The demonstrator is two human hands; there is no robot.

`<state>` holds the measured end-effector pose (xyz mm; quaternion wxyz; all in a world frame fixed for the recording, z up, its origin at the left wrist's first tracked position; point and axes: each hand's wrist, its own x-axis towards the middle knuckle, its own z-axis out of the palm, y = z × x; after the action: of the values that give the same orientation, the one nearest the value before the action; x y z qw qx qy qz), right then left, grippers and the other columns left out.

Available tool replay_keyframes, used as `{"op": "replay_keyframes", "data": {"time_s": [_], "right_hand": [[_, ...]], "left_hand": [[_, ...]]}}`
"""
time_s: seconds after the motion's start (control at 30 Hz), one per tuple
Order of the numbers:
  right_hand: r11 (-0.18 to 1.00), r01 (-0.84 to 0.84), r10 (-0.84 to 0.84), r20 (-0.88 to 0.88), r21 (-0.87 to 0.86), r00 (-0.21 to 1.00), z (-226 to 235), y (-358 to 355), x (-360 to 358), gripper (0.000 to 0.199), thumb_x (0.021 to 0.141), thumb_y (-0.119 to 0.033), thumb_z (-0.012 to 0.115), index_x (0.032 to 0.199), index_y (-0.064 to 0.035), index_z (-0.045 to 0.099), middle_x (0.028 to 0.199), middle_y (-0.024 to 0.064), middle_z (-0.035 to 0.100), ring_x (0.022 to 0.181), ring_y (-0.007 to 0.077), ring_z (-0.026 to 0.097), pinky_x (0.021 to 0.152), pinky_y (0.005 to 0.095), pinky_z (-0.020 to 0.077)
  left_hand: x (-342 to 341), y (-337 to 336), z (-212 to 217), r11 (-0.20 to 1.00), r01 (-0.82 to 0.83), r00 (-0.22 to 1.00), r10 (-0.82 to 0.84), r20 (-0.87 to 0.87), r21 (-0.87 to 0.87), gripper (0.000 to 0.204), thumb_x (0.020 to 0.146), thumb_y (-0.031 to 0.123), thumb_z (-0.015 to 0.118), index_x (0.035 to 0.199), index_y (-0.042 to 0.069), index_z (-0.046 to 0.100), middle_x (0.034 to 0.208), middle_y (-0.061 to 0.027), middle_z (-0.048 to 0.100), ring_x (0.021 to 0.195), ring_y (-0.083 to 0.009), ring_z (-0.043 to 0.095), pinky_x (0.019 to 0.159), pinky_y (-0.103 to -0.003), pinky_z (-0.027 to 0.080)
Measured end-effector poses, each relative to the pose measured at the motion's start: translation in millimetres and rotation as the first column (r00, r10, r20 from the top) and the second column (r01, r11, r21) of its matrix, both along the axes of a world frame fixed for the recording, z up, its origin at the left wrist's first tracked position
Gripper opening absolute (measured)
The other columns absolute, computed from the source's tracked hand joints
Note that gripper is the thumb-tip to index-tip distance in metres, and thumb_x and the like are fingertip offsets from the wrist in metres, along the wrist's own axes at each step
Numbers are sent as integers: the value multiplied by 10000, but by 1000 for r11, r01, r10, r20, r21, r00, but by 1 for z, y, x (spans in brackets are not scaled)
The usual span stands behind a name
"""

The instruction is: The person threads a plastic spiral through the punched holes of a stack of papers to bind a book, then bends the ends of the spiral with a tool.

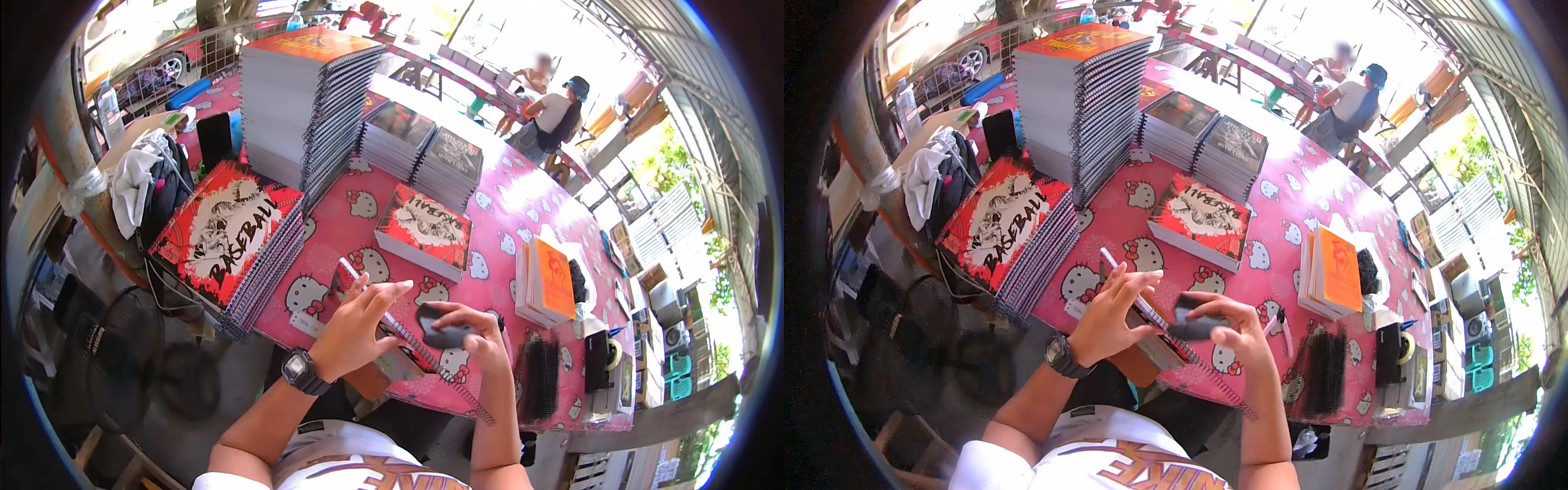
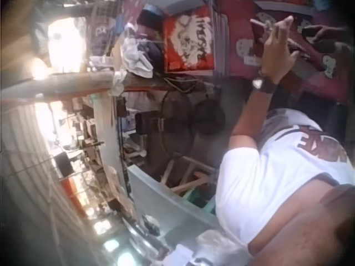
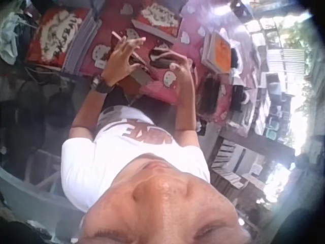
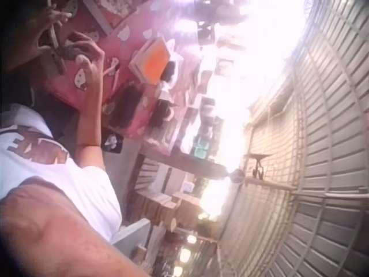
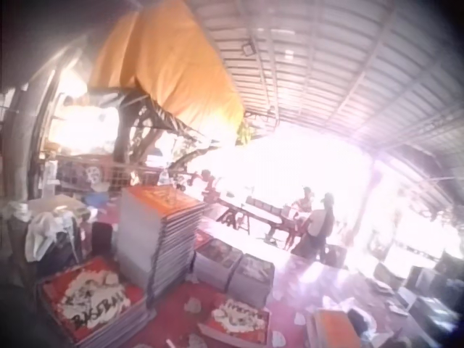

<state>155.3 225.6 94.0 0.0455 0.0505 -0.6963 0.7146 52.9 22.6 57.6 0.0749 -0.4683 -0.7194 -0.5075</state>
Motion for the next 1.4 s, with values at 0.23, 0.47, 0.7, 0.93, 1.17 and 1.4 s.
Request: {"op": "replay_keyframes", "data": {"time_s": [0.23,0.47,0.7,0.93,1.17,1.4], "right_hand": [[930,90,-95,-1,356,995,-11,0,-19,431,714,-366,743,930,1,675,1102,185,601,1019,234,570,859,337,439],[955,212,-241,129,209,962,-18,-1,-27,395,737,-305,708,954,20,653,1093,154,605,1029,225,555,889,340,421],[904,213,-218,-27,371,976,-21,-2,-34,359,739,-288,710,935,8,657,1104,166,600,1021,228,562,871,343,421],[952,204,-223,61,228,973,-30,-15,-36,384,768,-309,675,966,19,651,1144,165,588,1031,214,553,889,328,420],[988,154,-153,69,-20,986,-30,-11,-50,347,812,-268,644,1014,14,634,944,65,629,832,103,557,716,237,445],[996,0,-7,-69,-95,998,-26,-11,-62,370,805,-296,666,995,20,632,1063,97,611,913,122,540,828,276,426]], "left_hand": [[-6,-5,-14,999,35,999,-35,3,41,831,638,207,799,1334,98,358,1334,-118,441,1255,-310,405,1092,-466,223],[-18,-6,-34,877,-386,918,395,27,288,1000,608,269,830,1401,44,263,1432,-185,301,1340,-301,277,1087,-424,220],[-36,-3,-56,875,-157,803,-156,575,457,503,797,91,694,1268,60,518,996,25,547,799,-39,461,691,-192,395],[-33,-10,-44,870,-176,624,-263,735,460,394,863,50,606,1251,64,543,858,53,458,779,-36,438,650,-181,395],[-39,-4,-45,866,-127,681,-278,677,484,368,882,40,576,1248,72,553,906,50,473,811,-27,446,702,-173,394],[-37,-8,-42,884,-125,580,-303,756,450,358,883,49,577,1240,67,558,904,56,480,816,-22,451,692,-172,387]]}}
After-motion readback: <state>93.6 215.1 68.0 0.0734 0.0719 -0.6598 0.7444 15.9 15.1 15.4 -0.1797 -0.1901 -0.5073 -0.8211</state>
